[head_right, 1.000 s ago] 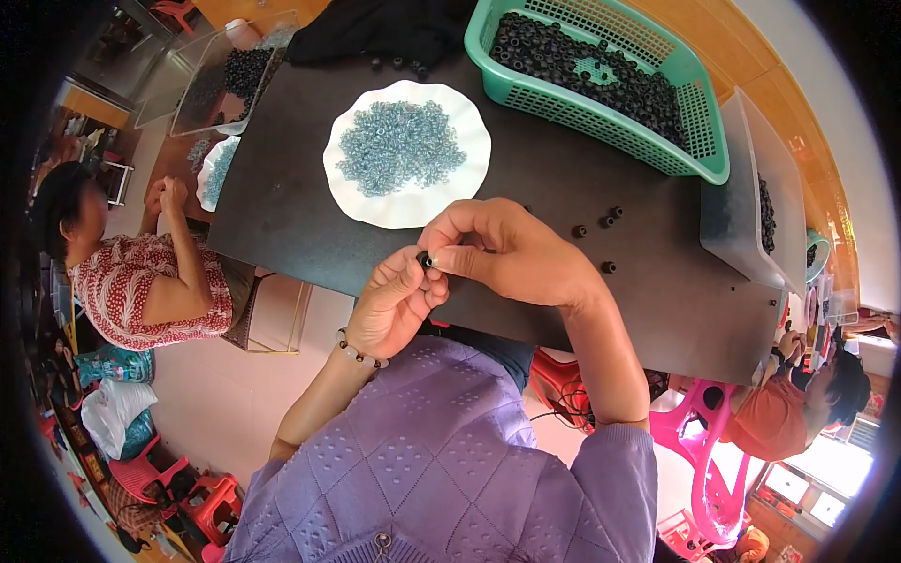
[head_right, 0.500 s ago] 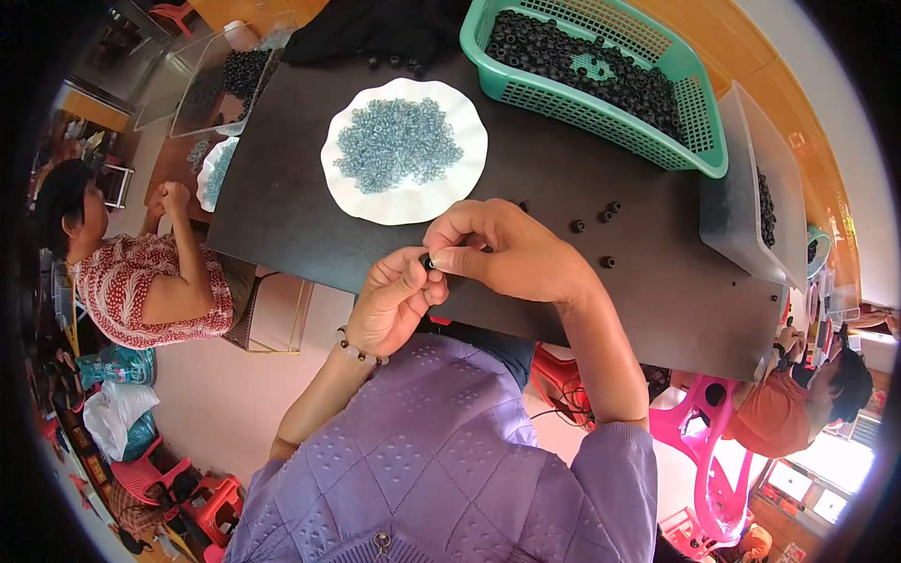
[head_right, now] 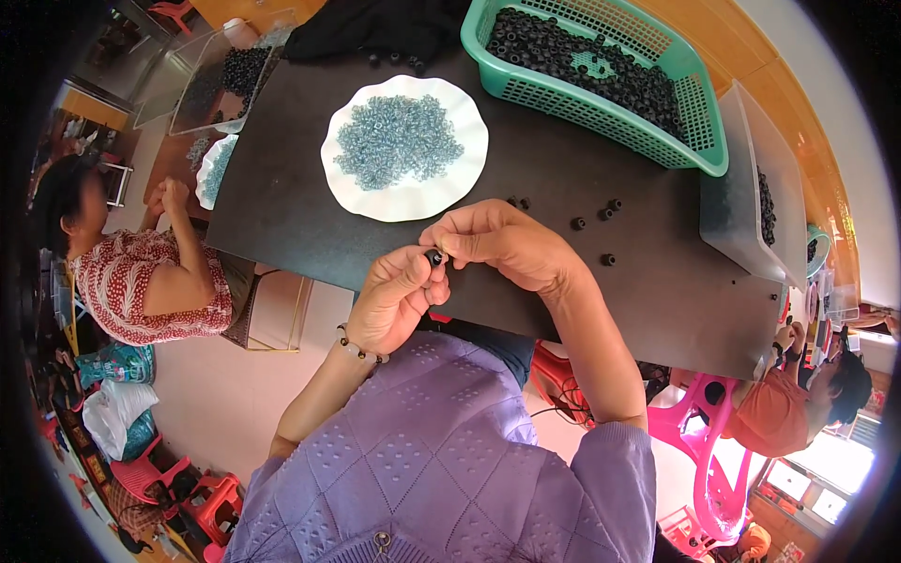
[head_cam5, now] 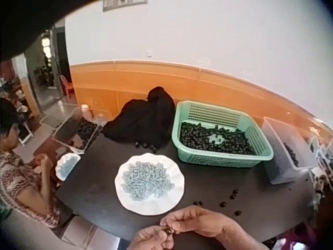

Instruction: The person picks up a black bead and a small silver bead, inserts the silver bead into the black bead's center, and places the assembled piece on the table. This process is repeated several times, with the person occasionally retrieving more black beads from a green basket.

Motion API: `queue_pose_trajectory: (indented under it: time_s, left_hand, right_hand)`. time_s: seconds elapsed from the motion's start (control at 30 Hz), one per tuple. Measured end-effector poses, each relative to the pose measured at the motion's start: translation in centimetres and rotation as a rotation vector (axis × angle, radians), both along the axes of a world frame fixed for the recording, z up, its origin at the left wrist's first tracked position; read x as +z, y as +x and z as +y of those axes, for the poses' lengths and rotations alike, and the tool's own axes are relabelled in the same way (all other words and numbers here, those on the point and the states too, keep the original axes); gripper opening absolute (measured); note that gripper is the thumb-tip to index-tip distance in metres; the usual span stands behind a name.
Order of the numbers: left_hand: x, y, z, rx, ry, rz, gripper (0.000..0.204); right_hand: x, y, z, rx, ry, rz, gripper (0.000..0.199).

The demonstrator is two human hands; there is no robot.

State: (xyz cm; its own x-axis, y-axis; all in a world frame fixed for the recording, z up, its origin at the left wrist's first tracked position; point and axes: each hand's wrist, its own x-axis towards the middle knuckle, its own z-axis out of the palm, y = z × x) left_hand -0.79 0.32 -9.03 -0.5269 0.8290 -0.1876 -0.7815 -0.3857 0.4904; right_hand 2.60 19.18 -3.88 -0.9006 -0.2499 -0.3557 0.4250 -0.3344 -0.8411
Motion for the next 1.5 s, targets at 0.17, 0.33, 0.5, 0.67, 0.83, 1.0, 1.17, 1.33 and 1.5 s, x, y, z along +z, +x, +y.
queue_pose_trajectory:
  time_s: [0.17, 0.33, 0.5, 0.67, 0.83, 1.0, 1.17, 1.33, 1.5]
  left_hand:
    - [0.4, 0.1, 0.3, 0.023, 0.012, -0.038, 0.017]
    - [0.0, 0.2, 0.4, 0.034, 0.018, -0.043, 0.017]
    - [-0.3, 0.3, 0.4, 0.059, -0.003, -0.066, 0.017]
    - [-0.6, 0.4, 0.2, 0.034, -0.012, -0.062, 0.016]
    - [-0.6, 0.3, 0.0, -0.009, 0.004, -0.059, 0.018]
    - [-0.1, 0.2, 0.0, -0.07, 0.03, -0.092, 0.019]
    - [0.0, -0.3, -0.1, -0.027, 0.022, -0.109, 0.023]
    - [0.4, -0.7, 0.7, -0.048, 0.077, -0.197, 0.025]
    - [0.6, -0.3, 1.2, -0.056, 0.056, -0.213, 0.025]
  right_hand:
    - [-0.6, 0.3, -0.1, -0.039, -0.04, -0.025, 0.024]
    - [-0.8, 0.7, -0.4, -0.077, -0.061, -0.021, 0.031]
    - [0.0, 1.4, -1.7, -0.132, 0.203, 0.172, 0.024]
    - [0.4, 2.2, -2.7, -0.246, 0.313, 0.203, 0.015]
    - [1.2, 2.5, -2.3, -0.242, 0.432, 0.195, 0.018]
    - [1.8, 3.3, -1.9, -0.199, 0.337, 0.199, 0.022]
    - [2.4, 5.6, 1.6, -0.467, 0.531, 0.172, 0.025]
    - [1.9, 9.1, 5.6, -0.644, 1.15, 0.088, 0.018]
    - [0.5, 9.3, 5.2, -0.624, 1.283, 0.122, 0.015]
